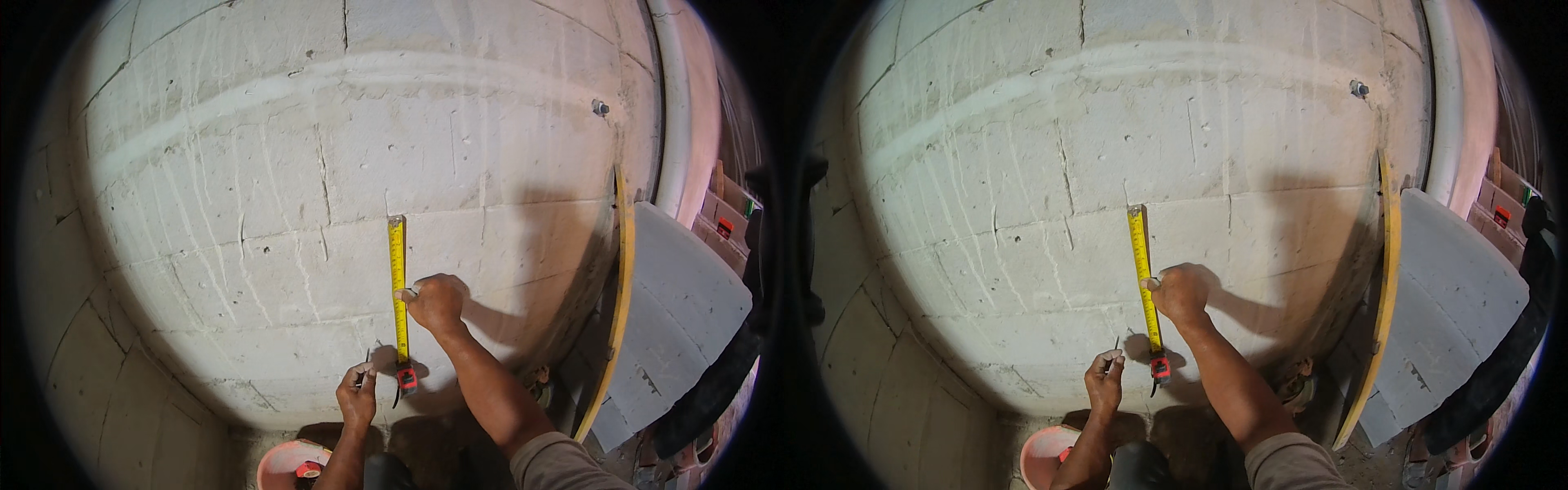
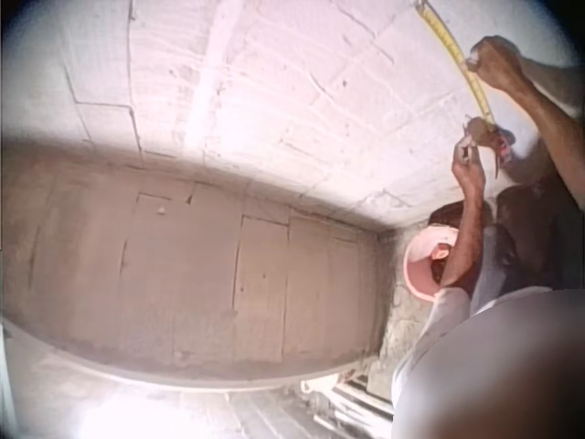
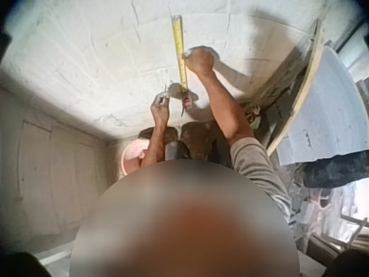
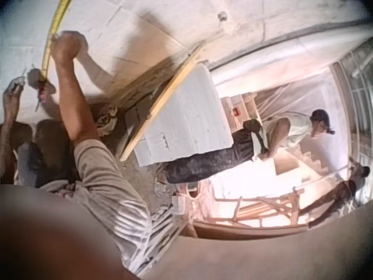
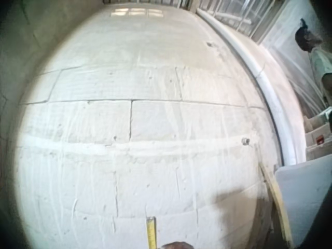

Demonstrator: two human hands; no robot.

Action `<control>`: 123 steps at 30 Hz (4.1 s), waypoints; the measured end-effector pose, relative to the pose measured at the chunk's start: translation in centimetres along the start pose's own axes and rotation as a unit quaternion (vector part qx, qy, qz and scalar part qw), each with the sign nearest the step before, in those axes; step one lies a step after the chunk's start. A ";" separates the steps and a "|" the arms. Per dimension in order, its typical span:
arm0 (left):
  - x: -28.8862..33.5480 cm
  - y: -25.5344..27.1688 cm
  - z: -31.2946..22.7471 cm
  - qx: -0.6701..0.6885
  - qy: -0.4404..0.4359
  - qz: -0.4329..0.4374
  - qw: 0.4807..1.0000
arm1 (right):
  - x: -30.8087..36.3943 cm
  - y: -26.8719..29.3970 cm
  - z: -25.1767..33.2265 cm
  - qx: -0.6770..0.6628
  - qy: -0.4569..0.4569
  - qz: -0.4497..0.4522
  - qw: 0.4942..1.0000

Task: The person uses a yellow spirit level to check the wall's horizontal alignment, then uses pliers to mark points on the wall. They then use a tape measure to measure vertical distances and mark additional points on the wall with a pencil.

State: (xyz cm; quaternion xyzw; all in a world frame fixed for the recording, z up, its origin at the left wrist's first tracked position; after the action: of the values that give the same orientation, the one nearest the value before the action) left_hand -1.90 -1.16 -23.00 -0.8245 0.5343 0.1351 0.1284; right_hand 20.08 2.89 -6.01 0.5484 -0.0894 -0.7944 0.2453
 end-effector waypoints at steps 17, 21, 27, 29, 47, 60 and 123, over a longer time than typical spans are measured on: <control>0.7 -0.9 1.4 0.021 -0.015 0.024 0.999 | 0.1 -0.5 -0.3 -0.009 -0.006 0.008 1.000; 0.6 -1.3 -0.2 0.090 -0.011 0.027 0.996 | 0.0 -0.5 -0.3 -0.009 0.002 0.009 1.000; 0.2 -1.8 1.0 0.072 0.005 0.004 0.997 | -0.1 -0.4 -0.3 0.010 0.000 0.014 1.000; -0.1 -1.7 2.7 0.084 0.061 -0.015 0.995 | -0.1 -0.7 -0.5 0.008 -0.016 0.038 0.999; -3.1 -7.1 -4.7 0.065 -0.005 -0.064 0.996 | -0.4 -0.3 -0.2 -0.003 -0.008 0.011 1.000; -5.3 -8.9 -5.3 -0.167 -0.073 -0.074 0.981 | -0.9 0.5 0.2 -0.030 -0.003 -0.014 0.999; -7.6 -10.8 -8.3 0.119 -0.008 -0.072 0.990 | -17.2 7.7 7.7 -0.050 0.025 0.087 0.995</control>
State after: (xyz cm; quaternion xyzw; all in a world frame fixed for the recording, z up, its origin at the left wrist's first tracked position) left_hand 5.70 6.57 -11.81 -0.8386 0.4849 0.0676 0.2389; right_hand 20.06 3.60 14.32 0.5449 -0.0903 -0.7600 0.3425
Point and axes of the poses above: each hand's wrist, its own x-axis away from the middle knuckle, its own y-axis out of the back of the hand, z = x × y, the point moved 8 cm from there along -x, towards the middle knuckle, and after that the axes turned 15 degrees about -z, right-handed, at the moved point
